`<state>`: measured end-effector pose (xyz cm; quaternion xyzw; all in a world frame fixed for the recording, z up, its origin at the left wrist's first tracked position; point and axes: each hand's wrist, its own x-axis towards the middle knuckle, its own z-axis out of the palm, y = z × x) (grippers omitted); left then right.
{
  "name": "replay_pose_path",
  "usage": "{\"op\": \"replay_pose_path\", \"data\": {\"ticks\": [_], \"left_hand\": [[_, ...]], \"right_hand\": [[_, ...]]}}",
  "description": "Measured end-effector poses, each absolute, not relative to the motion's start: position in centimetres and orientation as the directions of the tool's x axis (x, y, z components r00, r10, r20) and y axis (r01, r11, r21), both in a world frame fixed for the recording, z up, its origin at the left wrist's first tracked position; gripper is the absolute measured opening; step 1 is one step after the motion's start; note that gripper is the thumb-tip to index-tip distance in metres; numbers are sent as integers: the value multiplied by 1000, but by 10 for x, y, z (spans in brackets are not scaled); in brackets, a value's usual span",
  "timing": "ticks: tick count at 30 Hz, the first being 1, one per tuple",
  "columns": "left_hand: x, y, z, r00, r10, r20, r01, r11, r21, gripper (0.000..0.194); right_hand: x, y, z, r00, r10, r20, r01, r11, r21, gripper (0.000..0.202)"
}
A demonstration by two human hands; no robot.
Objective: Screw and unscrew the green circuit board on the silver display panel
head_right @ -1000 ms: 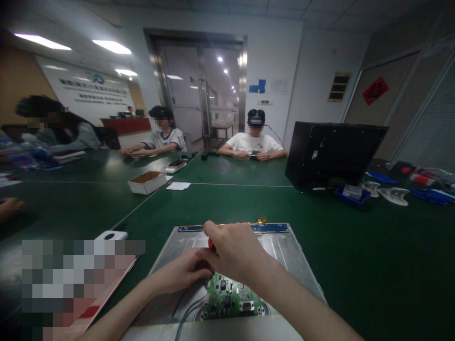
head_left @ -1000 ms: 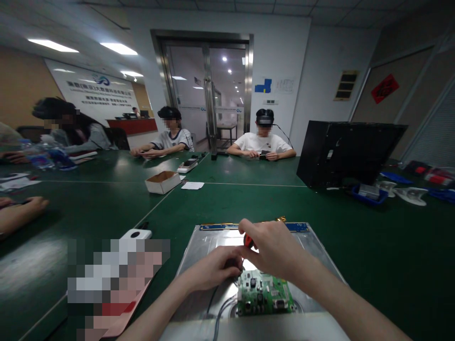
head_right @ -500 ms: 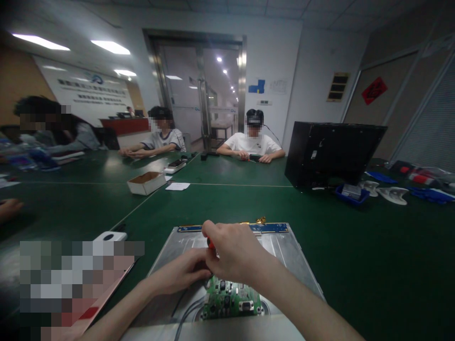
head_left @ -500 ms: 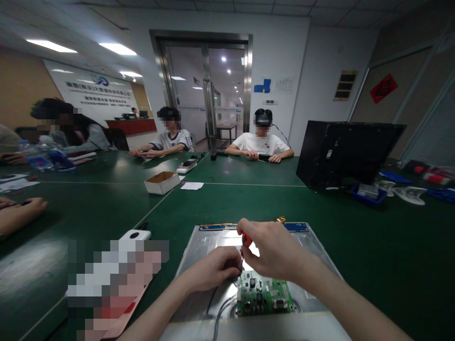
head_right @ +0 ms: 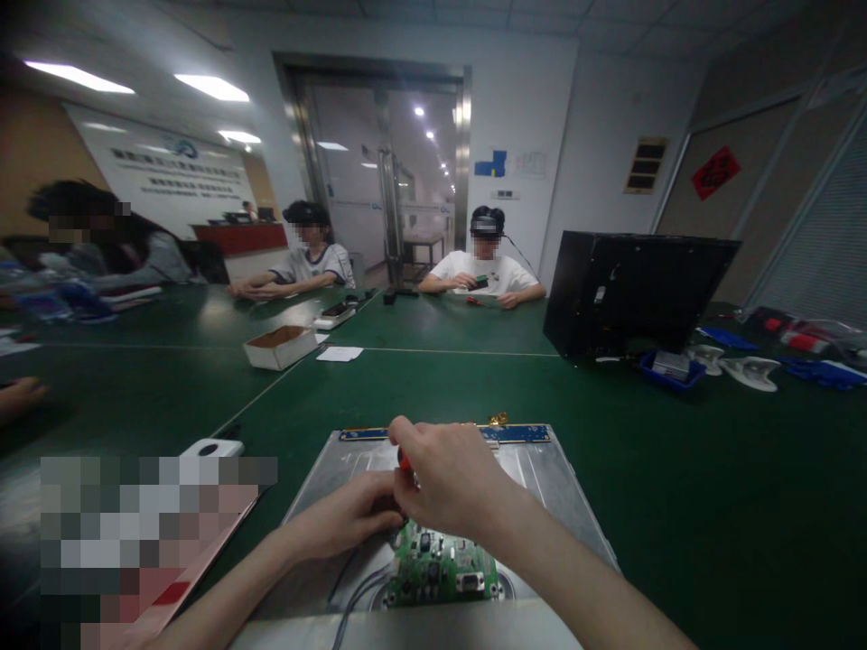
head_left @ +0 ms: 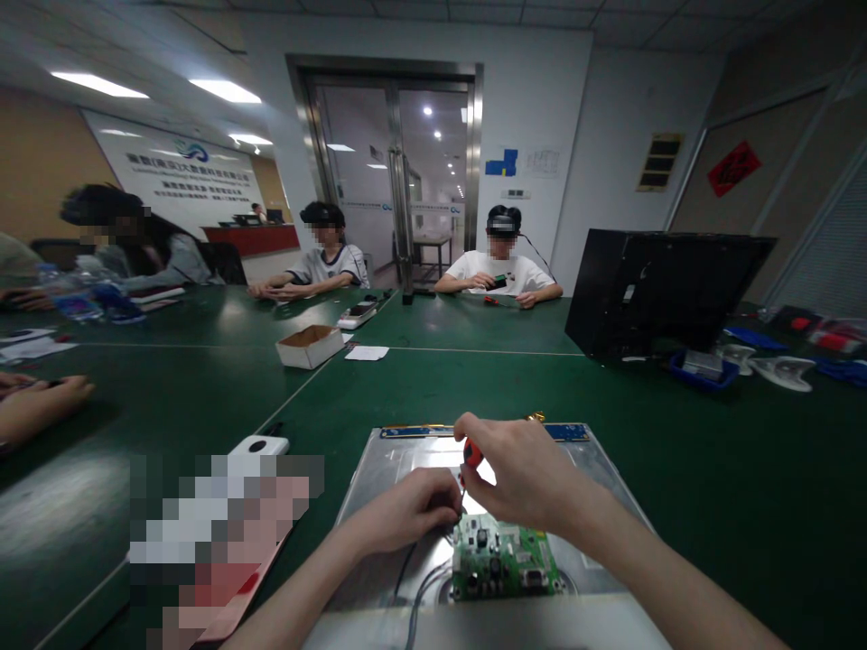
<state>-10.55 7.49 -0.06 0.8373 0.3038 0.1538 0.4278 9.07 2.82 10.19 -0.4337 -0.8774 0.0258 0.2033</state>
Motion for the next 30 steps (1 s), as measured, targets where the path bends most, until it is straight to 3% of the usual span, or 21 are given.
{"op": "replay_pose_path", "data": {"ticks": [10,17,30], "left_hand": [[-105,73,4,762,647,-24,401,-441,803,13],[-105,73,3,748,663,-17,403,-433,806,14],[-105,73,1,752,659,-3,391,-442,807,14]], "right_hand": [[88,31,101,-503,804,317,807,568,-160,15],[88,28,99,-547,764,343,741,632,-227,21],[89,30,102,-536,784,313,763,609,-218,20]]}}
